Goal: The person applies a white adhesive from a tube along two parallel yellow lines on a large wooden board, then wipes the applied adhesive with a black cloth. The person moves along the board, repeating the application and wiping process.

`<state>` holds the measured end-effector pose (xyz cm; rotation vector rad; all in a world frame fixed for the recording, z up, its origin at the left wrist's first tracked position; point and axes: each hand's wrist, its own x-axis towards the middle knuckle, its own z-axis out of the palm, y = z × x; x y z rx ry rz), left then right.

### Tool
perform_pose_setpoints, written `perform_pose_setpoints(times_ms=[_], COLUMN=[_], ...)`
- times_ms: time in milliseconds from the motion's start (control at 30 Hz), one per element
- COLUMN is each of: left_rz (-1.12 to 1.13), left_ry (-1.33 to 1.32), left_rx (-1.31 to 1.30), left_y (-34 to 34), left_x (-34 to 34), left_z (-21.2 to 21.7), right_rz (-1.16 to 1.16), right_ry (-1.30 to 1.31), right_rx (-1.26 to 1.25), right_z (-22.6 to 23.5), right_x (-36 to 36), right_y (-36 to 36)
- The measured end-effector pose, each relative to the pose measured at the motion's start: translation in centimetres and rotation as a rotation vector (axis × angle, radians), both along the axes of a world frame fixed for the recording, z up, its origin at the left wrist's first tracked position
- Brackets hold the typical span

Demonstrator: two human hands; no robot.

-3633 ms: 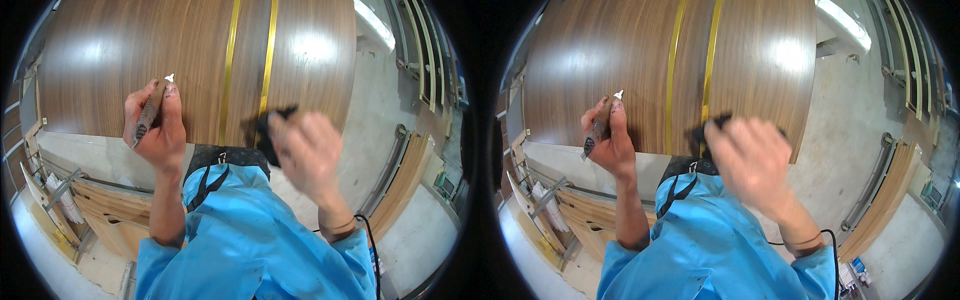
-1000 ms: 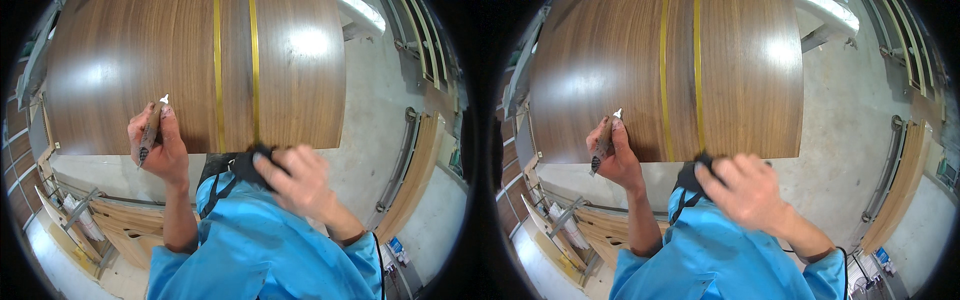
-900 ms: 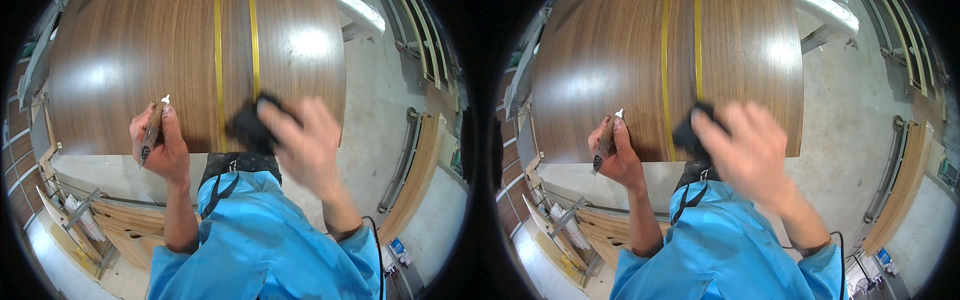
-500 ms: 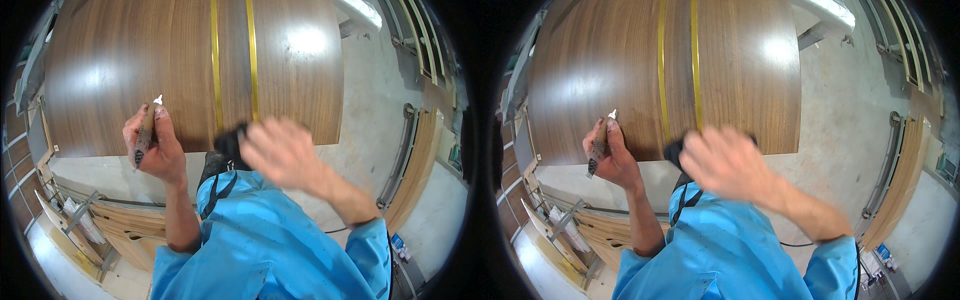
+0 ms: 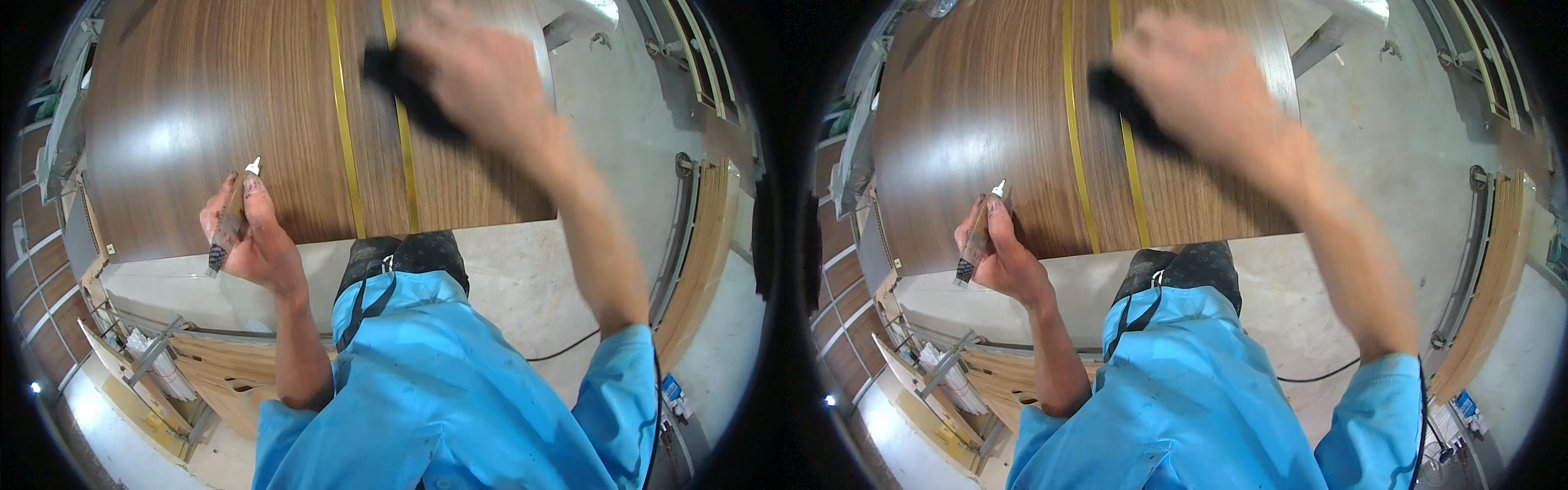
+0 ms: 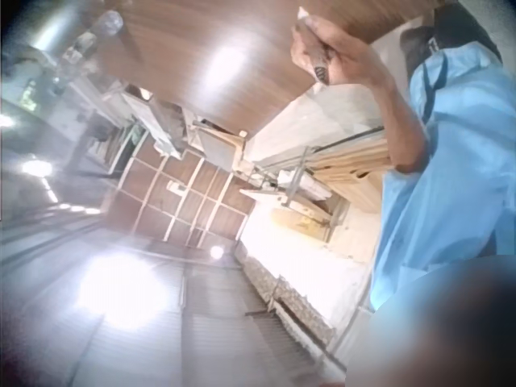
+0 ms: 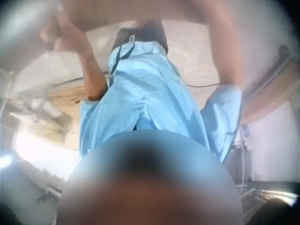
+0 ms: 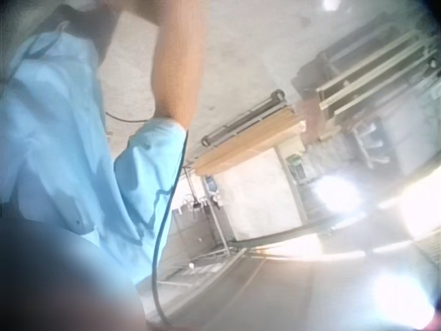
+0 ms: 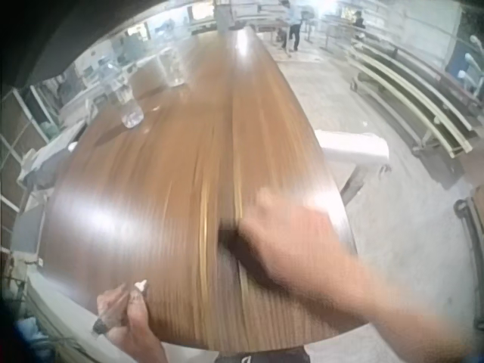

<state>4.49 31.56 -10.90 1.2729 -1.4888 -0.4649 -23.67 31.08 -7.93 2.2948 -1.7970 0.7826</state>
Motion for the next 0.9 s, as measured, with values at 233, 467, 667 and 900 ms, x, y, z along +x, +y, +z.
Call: perform_pose_setpoints(times_ms=[233,467,667,900], left_rz=[0.064,-0.011,-0.090,-0.103], left_ry=[0.077,-0.026,-0.019,0.024], left_rx=[0.121,0.001,-0.052,-0.010], left_y=[0.1,-0.1,-0.3,-0.2], left_x=[-0.4,0.0,0.3,1.4], left_z=[0.2,-0.1,-0.5,-0.9], right_rz=[-0.098,0.309,0.020,-0.165], right_ry=[-0.120,-0.067,-0.233,-0.269], right_rx=[-0.040,0.309,0.368,0.298], right_z=[-0.4,1.1,3.8,2.6], right_x=[-0.9,6.8,6.4,5.3], right_y=[-5.1,15.9,16.7,11.7])
